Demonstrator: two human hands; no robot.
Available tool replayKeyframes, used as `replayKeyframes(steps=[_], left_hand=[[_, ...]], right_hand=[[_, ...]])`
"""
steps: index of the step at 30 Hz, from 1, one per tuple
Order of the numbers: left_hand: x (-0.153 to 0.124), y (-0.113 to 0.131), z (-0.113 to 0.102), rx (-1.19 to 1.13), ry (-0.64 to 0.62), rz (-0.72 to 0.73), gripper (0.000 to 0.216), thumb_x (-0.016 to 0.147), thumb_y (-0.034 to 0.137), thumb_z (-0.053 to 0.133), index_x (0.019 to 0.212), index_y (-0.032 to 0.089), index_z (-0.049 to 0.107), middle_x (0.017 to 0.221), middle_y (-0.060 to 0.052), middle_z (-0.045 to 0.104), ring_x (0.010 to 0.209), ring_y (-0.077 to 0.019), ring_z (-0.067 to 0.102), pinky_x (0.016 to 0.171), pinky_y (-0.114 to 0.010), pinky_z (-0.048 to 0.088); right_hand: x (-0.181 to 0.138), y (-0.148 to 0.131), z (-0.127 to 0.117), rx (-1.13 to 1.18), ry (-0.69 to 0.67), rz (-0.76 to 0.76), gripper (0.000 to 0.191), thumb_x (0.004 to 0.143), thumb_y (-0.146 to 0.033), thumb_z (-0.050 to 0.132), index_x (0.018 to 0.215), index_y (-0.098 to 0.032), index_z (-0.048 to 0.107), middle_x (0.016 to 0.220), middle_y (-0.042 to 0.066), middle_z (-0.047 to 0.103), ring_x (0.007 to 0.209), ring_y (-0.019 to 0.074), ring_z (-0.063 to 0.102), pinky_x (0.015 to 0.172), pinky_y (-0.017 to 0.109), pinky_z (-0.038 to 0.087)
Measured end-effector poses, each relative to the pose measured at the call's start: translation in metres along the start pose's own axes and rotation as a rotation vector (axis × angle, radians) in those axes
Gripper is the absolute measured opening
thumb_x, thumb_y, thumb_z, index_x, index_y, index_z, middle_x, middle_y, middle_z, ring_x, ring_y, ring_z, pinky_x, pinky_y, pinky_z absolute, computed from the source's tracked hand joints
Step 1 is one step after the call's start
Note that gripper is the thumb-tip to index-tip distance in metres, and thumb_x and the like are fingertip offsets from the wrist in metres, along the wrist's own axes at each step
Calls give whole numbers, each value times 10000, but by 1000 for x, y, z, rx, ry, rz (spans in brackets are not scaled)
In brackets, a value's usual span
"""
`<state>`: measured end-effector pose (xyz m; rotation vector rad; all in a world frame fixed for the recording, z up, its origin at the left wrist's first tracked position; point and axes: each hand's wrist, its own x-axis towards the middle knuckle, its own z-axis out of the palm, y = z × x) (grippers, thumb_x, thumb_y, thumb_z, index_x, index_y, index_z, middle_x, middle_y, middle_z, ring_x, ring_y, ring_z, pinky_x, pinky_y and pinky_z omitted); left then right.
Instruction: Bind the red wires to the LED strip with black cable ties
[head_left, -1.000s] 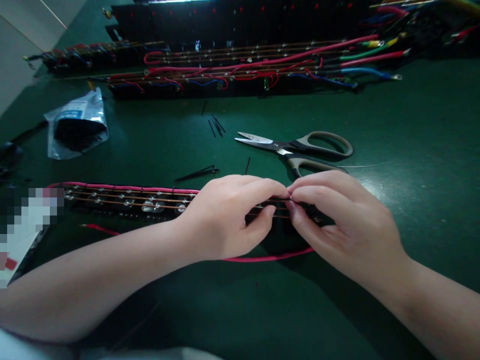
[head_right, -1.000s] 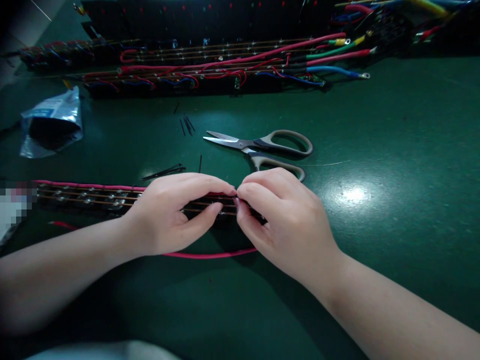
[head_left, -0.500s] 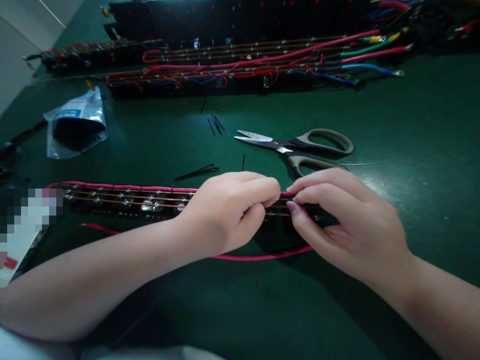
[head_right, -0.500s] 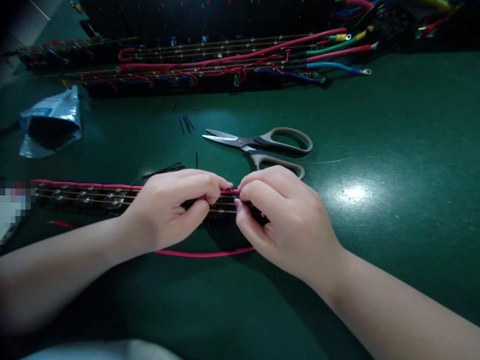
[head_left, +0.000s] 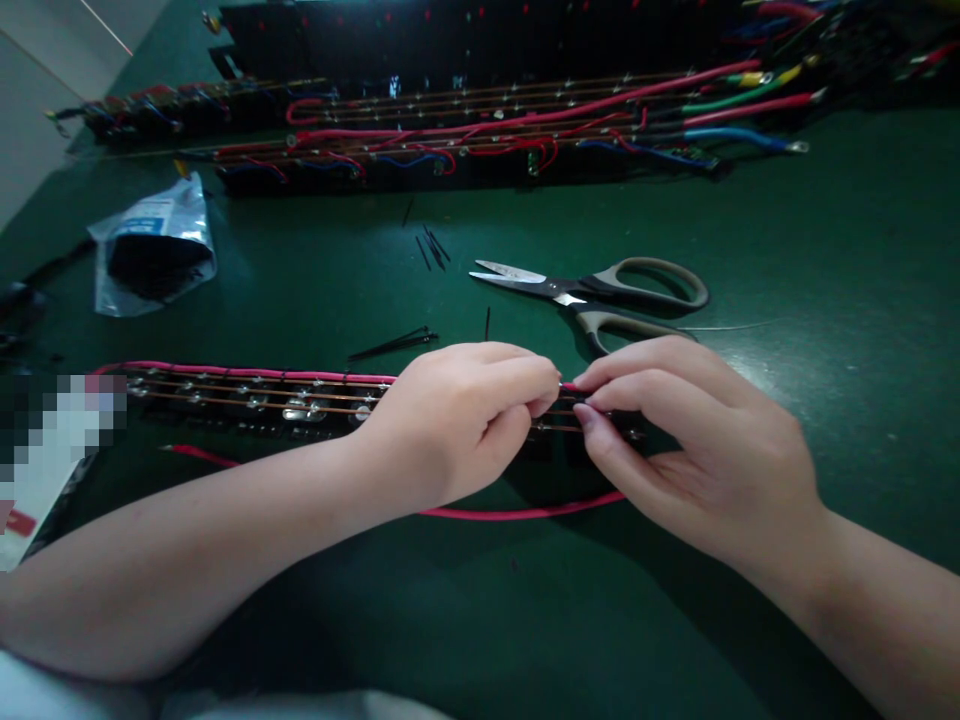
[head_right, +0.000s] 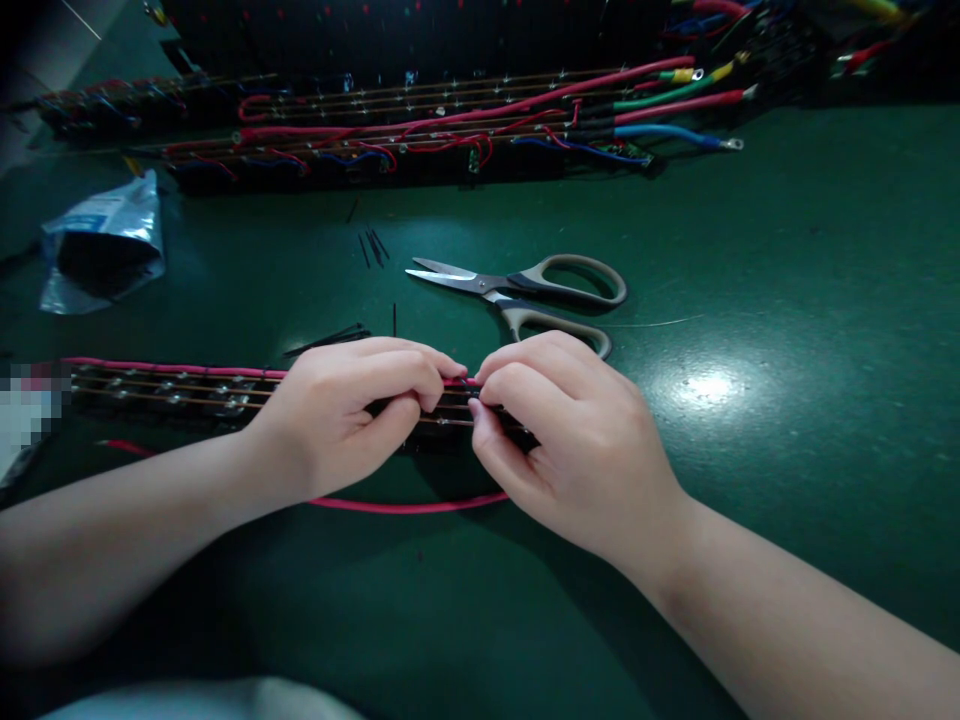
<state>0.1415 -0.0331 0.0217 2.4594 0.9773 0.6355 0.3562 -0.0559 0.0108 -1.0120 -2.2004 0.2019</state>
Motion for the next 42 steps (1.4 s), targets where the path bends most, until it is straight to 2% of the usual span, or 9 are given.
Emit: replayKeyframes(steps=[15,31,36,42], left_hand=[[1,4,-1,-26,-11,-63,155,851,57,460,821,188,538,909,-18,726,800,-139,666,706,-249,505],[1,4,-2,-16,-14,-74,158,903,94,477,942,165,613,954,-33,744,833,-149,690,725,-253,524],[2,5,-2,-7,-14,-49,187,907,99,488,982,145,653,942,-37,752,832,-159,698,722,-261,533],[1,3,1,-34,38,64,213,885,72,508,934,134,706,1011,-58,771,907,-169,720,781,-256,552]], right_hand=[[1,1,0,-12,-12,-7,150,864,-118,632,860,-258,580,905,51,711,801,212,694,661,362,577],[0,1,1,-1,-5,-22,145,862,-107,641,863,-241,586,900,67,711,802,204,688,673,346,578],[-1,2,3,-5,3,-18,131,863,-114,642,859,-230,581,903,73,709,816,202,684,689,343,572],[-1,1,2,19,8,-2,118,869,-118,639,881,-228,600,904,66,718,816,200,690,694,345,573]])
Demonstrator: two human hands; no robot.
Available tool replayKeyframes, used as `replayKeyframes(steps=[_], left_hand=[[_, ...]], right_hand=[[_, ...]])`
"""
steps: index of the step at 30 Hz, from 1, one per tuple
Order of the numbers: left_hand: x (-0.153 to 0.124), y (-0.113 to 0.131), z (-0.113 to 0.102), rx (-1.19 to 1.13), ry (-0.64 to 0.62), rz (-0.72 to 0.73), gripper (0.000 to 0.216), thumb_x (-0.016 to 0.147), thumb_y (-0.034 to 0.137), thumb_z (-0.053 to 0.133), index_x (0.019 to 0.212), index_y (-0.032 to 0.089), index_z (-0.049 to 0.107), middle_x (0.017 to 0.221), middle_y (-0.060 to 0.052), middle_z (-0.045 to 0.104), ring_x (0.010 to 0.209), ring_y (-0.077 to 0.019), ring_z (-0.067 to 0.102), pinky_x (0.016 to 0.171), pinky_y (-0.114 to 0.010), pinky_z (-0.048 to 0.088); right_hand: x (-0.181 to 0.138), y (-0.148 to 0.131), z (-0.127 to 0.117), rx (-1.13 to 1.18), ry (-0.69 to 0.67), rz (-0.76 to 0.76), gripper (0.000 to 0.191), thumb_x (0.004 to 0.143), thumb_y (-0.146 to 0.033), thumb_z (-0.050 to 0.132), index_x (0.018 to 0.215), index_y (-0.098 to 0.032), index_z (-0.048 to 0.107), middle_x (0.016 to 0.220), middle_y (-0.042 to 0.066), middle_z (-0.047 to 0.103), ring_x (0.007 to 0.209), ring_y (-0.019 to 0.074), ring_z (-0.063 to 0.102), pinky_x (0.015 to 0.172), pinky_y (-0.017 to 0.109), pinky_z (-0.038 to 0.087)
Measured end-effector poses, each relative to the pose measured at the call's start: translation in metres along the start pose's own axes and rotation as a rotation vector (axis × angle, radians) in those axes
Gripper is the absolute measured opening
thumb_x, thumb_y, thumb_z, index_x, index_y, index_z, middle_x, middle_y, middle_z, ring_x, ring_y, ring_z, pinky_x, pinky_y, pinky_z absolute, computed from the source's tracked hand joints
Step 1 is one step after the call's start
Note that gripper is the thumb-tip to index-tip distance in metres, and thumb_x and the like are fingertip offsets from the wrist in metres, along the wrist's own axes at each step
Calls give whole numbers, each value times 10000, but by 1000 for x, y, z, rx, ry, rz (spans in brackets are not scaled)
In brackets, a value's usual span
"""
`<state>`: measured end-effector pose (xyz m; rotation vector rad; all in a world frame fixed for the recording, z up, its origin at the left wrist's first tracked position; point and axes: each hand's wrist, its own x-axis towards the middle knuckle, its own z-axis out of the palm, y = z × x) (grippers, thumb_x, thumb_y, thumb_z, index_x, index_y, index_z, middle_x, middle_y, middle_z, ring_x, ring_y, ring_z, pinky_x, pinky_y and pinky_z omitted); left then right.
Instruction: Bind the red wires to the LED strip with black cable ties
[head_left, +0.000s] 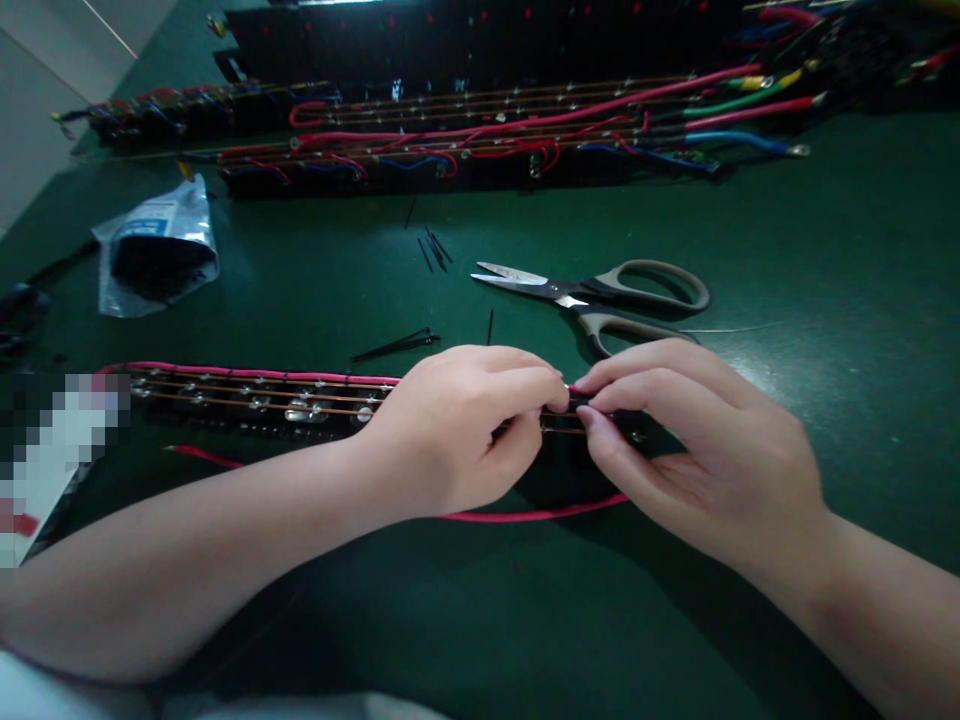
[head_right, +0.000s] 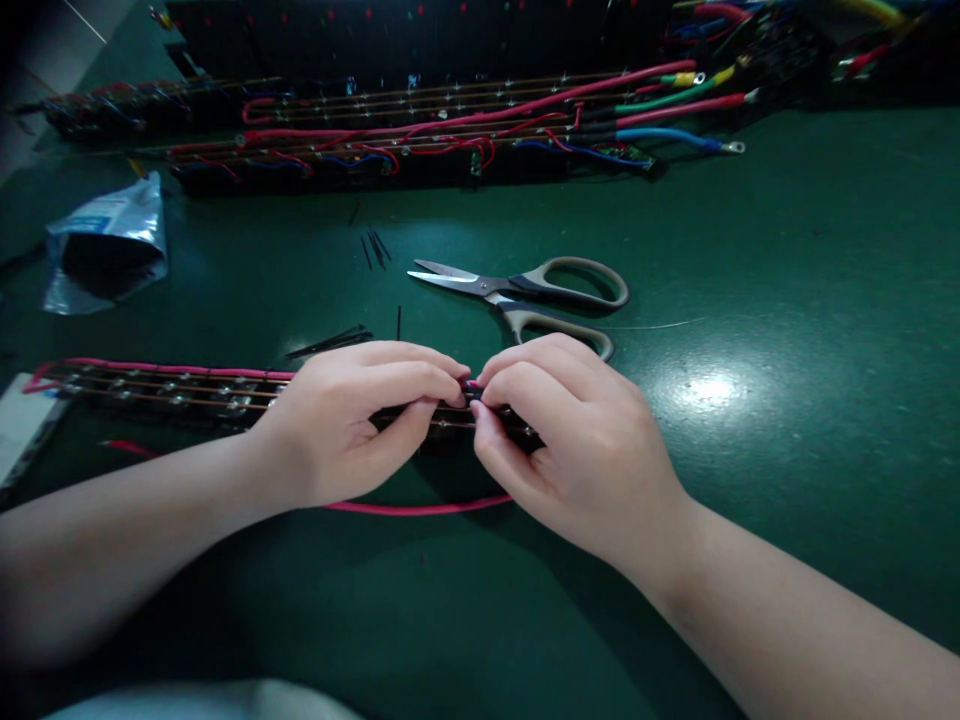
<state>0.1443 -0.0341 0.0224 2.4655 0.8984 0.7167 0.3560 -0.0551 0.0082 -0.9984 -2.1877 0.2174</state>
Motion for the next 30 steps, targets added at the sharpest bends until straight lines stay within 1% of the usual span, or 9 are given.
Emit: replayKeyframes(steps=[3,9,15,19,24,27,30], left_hand=[[-1,1,0,-6,21,4,194,878,86,533,944,129,711,1017,-62,776,906,-168,726,785,-250,556],[-1,2,-2,-38,10,-6,170,853,89,561,936,141,700,1023,-50,774,914,-165,722,798,-249,550],[-1,5,-5,-54,-40,-90,139,854,132,564,962,145,651,973,-41,756,836,-167,694,756,-277,530],[0,7,-5,-27,-42,-93,135,851,139,564,963,150,637,914,-22,734,781,-158,659,718,-279,498],[-2,7,-4,-49,-44,-78,151,851,135,564,980,157,640,956,-15,741,832,-159,669,754,-273,490],[-2,7,-5,-54,-54,-87,190,860,136,559,1030,156,641,980,-19,740,855,-161,672,763,-273,494],[-2,7,-5,-49,-53,-100,200,865,146,554,1047,151,636,987,-34,738,850,-167,677,752,-279,501]], right_hand=[[0,-1,0,-6,2,2,118,866,-116,647,894,-226,613,902,67,722,819,205,695,700,348,574],[-1,1,2,-30,13,-4,99,852,-100,654,883,-190,626,899,84,718,815,206,688,708,341,565],[0,1,4,-45,1,15,68,854,-116,654,881,-173,629,902,100,712,812,228,678,682,366,557],[1,-1,5,-35,-22,58,38,873,-138,636,897,-167,642,906,103,709,821,246,673,664,392,558],[1,-1,5,-23,-58,89,44,887,-154,618,914,-182,637,900,89,702,816,248,664,649,400,551],[0,-1,5,-16,-35,98,68,886,-150,624,929,-201,613,888,74,699,807,232,662,652,382,542],[0,-1,5,-10,-6,89,118,878,-128,646,951,-208,600,893,65,703,822,211,670,698,356,546]])
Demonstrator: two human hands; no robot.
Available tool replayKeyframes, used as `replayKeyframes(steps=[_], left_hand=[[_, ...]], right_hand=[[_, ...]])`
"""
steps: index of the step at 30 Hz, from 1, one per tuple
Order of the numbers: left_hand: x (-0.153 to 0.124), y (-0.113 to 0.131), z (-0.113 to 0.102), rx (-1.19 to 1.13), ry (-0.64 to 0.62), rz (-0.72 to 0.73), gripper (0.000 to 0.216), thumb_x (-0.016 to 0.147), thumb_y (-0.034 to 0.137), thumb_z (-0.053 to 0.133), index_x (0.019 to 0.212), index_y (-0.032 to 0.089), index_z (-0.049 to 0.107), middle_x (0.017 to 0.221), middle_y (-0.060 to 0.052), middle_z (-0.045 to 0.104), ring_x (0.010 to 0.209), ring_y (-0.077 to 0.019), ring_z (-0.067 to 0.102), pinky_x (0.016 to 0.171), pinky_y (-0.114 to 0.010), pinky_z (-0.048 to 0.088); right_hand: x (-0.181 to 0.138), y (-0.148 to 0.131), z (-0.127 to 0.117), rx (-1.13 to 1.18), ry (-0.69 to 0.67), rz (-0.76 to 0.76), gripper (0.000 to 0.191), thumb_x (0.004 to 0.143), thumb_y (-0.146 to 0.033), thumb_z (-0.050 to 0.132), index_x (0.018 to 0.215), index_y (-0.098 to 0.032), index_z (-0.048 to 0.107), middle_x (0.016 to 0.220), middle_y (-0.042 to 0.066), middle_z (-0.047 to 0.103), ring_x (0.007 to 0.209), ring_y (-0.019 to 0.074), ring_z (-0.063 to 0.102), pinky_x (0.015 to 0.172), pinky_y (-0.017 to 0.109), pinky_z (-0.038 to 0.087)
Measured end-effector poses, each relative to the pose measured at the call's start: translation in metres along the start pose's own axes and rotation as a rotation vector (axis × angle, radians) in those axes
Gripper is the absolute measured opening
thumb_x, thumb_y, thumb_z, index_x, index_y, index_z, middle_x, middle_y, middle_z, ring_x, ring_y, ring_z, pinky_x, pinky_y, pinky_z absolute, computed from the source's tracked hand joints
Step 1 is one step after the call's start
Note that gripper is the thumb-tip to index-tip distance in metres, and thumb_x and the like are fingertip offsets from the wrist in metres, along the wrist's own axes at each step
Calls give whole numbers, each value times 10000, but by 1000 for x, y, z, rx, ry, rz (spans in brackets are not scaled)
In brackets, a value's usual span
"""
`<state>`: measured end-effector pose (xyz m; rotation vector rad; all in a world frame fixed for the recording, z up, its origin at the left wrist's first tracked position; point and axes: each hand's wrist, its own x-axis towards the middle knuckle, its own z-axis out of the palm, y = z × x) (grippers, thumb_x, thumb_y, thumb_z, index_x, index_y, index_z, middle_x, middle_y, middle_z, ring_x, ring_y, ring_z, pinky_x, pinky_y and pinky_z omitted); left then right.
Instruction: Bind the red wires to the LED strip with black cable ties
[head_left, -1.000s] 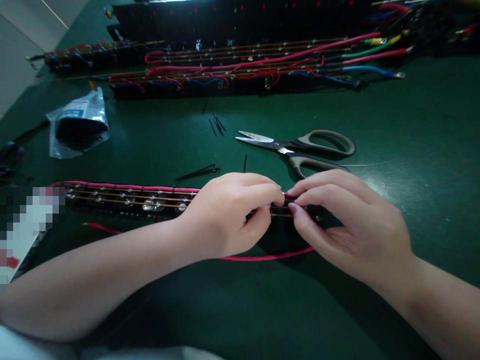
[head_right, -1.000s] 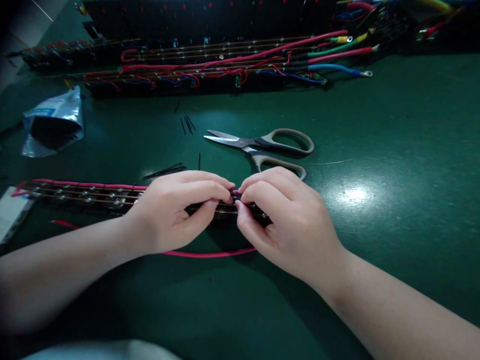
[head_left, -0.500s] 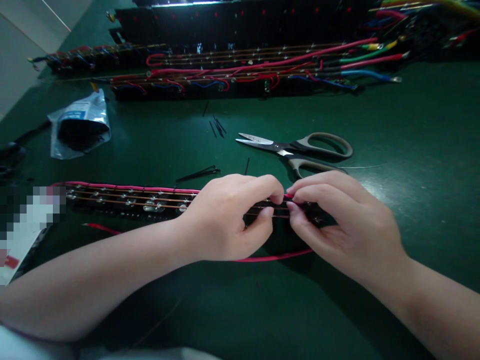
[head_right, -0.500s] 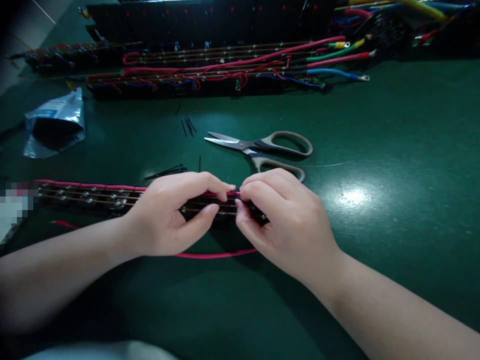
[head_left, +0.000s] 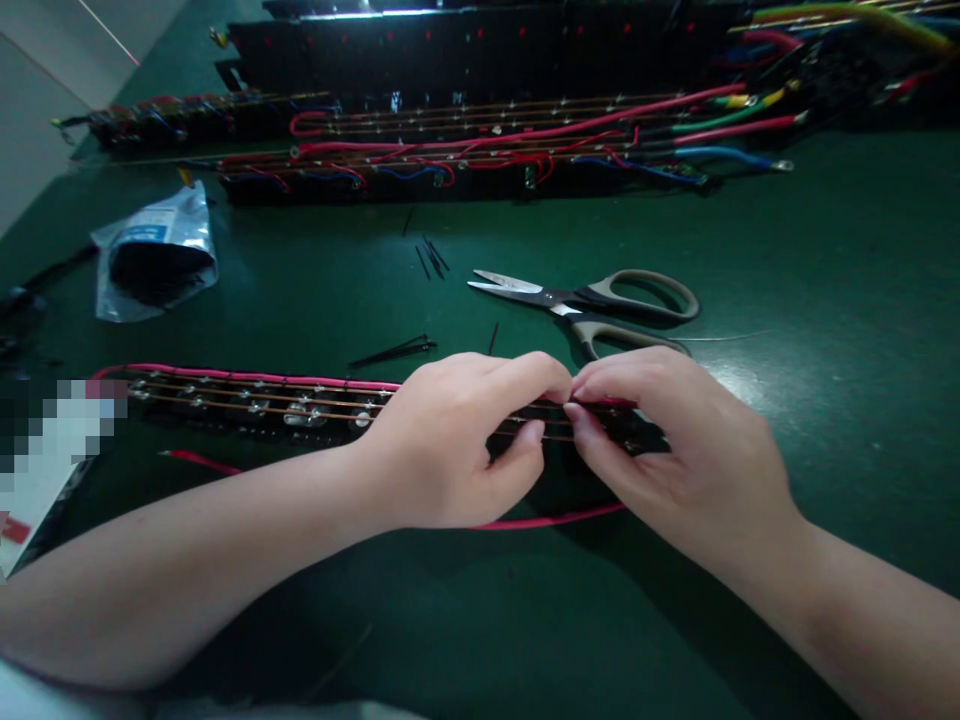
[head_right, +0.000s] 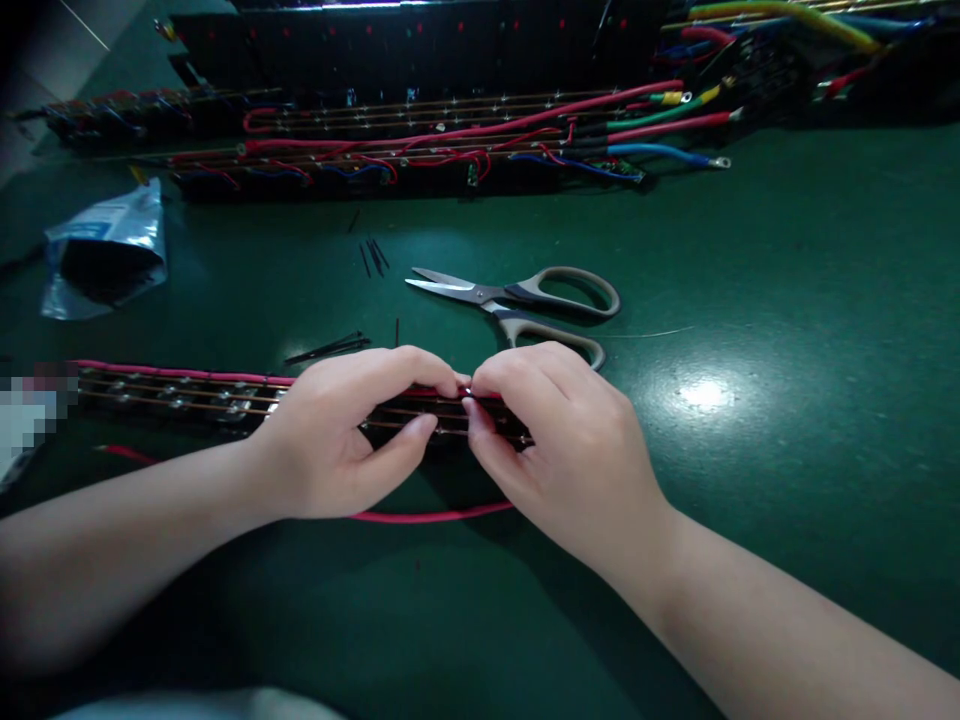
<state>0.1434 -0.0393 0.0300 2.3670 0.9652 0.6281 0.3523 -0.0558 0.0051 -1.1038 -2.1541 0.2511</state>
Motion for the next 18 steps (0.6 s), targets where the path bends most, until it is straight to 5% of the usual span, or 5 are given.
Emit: replayKeyframes(steps=[18], left_hand=[[2,-2,0,-32,-38,-21,190,883,150,533,1066,175,583,1016,-40,720,877,-163,672,769,-291,525]], right_hand=[[1,1,-8,-72,23,-173,208,860,-80,661,969,-257,652,955,68,746,828,217,704,670,364,583]])
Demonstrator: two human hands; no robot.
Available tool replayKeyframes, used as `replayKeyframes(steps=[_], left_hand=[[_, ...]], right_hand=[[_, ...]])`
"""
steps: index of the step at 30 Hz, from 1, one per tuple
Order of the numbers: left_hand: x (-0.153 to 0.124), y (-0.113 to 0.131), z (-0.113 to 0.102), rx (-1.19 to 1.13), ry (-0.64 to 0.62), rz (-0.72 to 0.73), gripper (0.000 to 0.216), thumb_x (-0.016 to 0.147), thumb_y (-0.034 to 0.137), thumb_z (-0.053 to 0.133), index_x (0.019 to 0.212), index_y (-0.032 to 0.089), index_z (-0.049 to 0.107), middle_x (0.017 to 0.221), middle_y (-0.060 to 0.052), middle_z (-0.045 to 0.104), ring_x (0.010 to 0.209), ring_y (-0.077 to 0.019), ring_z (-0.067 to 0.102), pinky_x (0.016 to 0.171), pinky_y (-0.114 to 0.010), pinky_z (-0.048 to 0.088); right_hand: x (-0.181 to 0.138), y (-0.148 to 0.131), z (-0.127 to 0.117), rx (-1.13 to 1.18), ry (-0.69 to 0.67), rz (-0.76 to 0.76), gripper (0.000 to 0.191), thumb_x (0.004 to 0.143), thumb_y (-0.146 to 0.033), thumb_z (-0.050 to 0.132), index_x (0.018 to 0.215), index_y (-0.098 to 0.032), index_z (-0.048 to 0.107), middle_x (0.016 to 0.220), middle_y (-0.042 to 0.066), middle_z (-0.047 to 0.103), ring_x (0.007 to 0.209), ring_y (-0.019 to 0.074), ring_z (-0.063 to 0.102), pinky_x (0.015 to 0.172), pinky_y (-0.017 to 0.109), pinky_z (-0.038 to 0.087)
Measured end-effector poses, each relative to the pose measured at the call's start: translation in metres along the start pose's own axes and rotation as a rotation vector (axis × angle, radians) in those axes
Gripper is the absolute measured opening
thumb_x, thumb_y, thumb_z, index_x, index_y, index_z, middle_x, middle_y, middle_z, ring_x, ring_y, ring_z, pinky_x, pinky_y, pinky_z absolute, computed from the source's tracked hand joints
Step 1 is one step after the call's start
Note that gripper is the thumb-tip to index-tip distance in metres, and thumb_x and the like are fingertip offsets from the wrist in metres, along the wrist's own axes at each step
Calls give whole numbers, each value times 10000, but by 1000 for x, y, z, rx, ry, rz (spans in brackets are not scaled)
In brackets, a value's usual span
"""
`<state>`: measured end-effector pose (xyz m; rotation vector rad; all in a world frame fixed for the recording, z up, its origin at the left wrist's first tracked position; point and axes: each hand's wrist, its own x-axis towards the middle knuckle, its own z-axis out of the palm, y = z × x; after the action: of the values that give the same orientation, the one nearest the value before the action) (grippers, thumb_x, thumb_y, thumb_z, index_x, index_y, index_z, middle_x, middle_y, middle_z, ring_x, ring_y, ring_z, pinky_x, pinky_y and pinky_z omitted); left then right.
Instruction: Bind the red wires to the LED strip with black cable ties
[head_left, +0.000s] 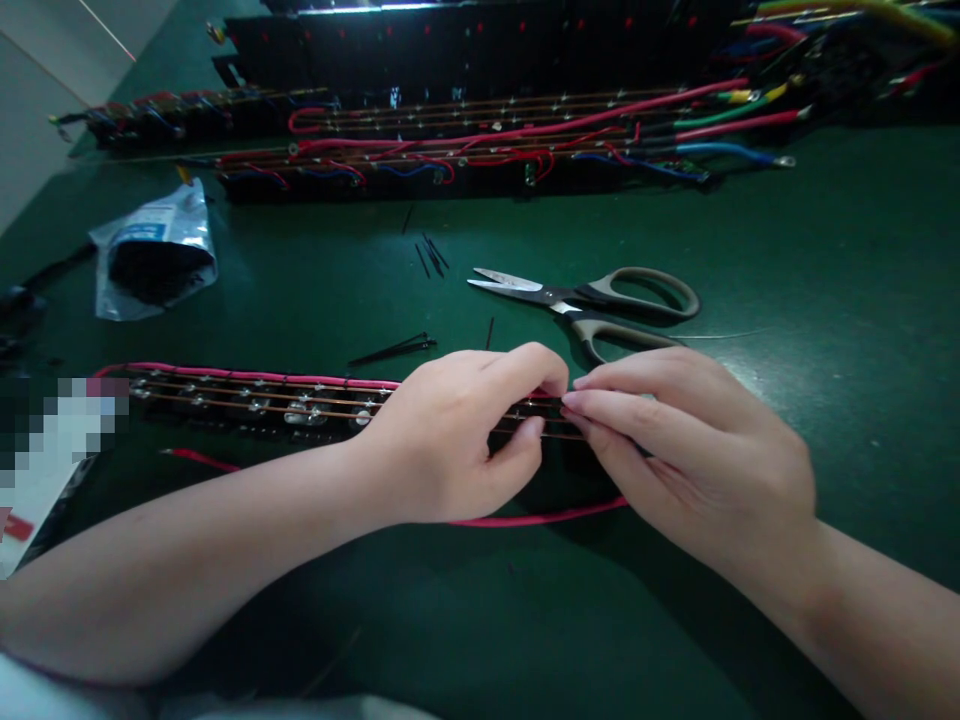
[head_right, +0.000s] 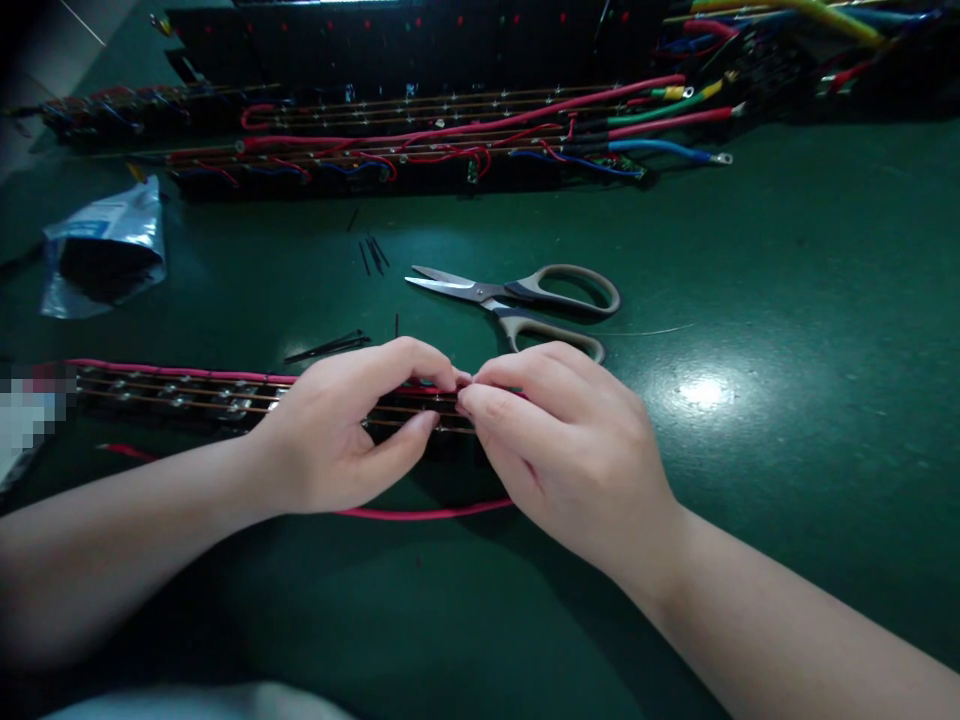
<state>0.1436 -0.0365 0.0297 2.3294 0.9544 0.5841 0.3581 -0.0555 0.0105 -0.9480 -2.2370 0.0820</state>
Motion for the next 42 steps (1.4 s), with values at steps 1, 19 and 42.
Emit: replayKeyframes(steps=[1,19,42], left_hand=[[0,0,0,12,7,12,191,887,152,539,1071,175,584,1037,-45,719,907,-167,669,793,-297,521],[-2,-5,7,287,23,143,196,945,301,632,1100,185,601,1055,-54,682,965,-212,583,871,-357,451],[-3,-6,7,375,17,203,220,987,304,564,1183,227,629,984,-53,631,876,-196,511,774,-332,429]], right_hand=[[1,0,0,1,5,-13,202,853,-76,664,947,-254,650,946,68,747,824,219,703,669,368,583],[2,-3,0,0,28,-64,190,795,-88,700,888,-236,628,854,56,772,776,237,726,678,396,608],[0,1,1,-14,-19,-36,240,854,-43,547,963,-255,575,903,43,753,850,240,718,754,411,572]])
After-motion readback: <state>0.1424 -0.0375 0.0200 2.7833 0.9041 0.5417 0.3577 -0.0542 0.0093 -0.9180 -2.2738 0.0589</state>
